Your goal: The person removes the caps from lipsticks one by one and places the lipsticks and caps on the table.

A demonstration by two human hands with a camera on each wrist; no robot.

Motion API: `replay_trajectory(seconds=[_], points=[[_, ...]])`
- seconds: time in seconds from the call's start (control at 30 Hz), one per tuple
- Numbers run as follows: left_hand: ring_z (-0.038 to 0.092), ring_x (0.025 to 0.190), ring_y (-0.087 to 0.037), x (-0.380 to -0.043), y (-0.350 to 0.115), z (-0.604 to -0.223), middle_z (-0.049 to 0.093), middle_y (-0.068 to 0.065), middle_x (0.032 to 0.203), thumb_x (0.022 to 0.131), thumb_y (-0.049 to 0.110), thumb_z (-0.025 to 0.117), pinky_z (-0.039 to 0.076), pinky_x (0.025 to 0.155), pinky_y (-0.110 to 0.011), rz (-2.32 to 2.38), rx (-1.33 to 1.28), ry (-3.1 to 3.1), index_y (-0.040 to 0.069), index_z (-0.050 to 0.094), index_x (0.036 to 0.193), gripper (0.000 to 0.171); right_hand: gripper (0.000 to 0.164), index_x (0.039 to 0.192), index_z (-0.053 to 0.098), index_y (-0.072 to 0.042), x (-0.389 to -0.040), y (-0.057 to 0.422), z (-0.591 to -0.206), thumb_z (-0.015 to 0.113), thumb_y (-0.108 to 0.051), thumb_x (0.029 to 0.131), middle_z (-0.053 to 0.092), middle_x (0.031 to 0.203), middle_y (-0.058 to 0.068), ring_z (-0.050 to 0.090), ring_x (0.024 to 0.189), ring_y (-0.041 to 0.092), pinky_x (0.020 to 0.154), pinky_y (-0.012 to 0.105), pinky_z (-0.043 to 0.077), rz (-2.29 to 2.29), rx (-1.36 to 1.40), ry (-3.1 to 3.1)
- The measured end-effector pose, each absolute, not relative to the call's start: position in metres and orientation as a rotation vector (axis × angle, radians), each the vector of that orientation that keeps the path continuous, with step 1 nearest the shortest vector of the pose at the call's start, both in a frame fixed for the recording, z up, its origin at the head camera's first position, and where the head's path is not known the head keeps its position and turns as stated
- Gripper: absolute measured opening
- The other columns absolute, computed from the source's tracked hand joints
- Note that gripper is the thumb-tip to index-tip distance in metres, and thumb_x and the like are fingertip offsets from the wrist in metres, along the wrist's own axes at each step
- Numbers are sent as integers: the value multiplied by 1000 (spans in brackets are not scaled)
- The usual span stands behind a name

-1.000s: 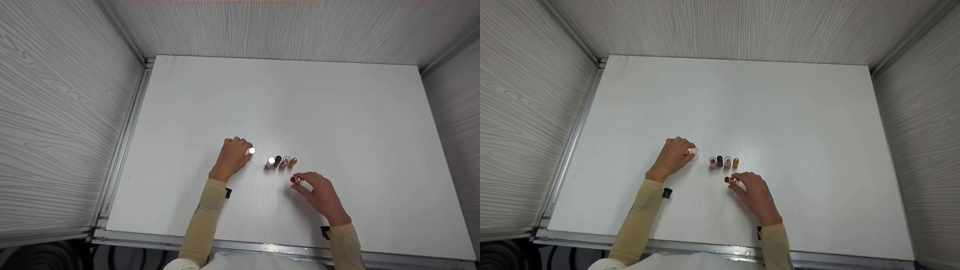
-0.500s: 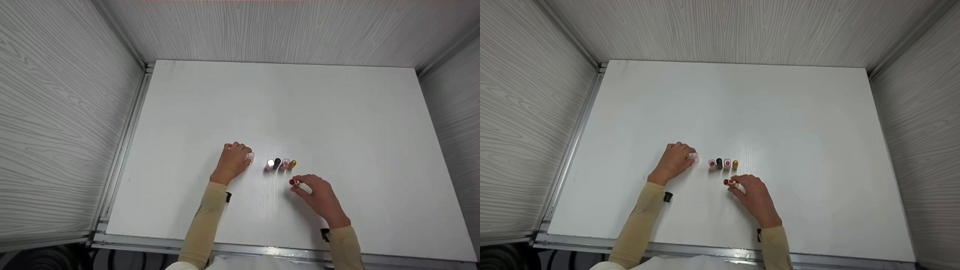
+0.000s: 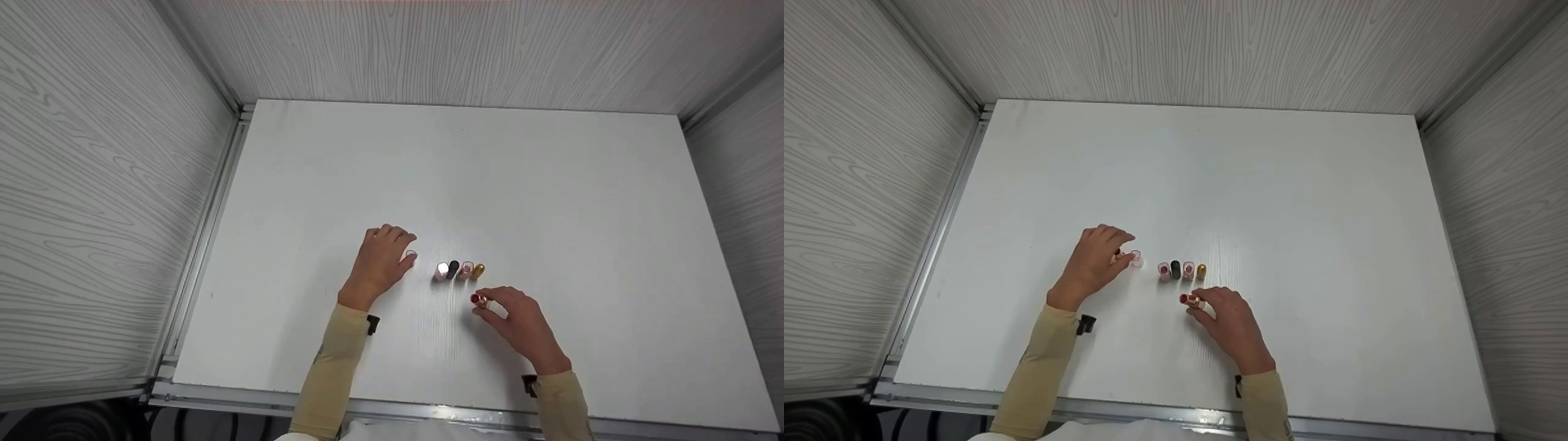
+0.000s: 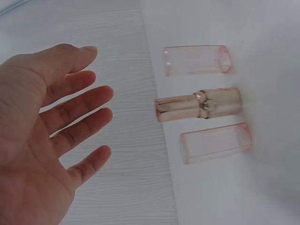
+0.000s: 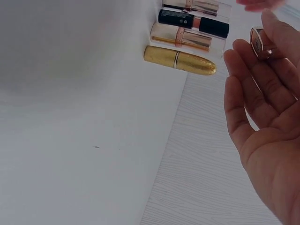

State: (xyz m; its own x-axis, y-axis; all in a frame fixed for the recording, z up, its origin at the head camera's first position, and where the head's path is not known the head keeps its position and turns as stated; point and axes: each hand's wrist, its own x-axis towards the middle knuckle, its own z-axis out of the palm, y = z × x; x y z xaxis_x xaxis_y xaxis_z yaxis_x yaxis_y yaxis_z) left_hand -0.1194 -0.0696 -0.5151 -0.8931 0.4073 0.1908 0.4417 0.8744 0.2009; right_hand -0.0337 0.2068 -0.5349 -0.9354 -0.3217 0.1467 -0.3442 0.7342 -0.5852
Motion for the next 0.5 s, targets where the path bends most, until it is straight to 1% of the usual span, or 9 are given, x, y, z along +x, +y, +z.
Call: replay_trajectory(seconds=[0.1,0.23,0.5], points=[[55,106,-16,-115,-67,-501,62,3,109,89,30,61,41,92,-37,-445,-698,-2797,17,64,111,26,33,108,68,-22,-34,206,-534,77,-22,76,67,95,-11,62,88,8,78,33,50,991,564,-2881],[57,101,-15,-109,-63,-487,63,3,105,88,29,62,42,89,-35,-526,-771,-2679,15,66,106,23,32,106,68,-21,-35,204,-535,78,-22,75,67,94,-11,63,87,10,77,33,50,995,571,-2859],[58,96,-13,-94,-46,-473,66,4,99,88,33,62,43,87,-34,-585,-963,-2589,16,67,103,23,31,105,68,-21,-37,203,-541,77,-22,76,67,94,-12,63,87,11,76,32,49,965,674,-2805]])
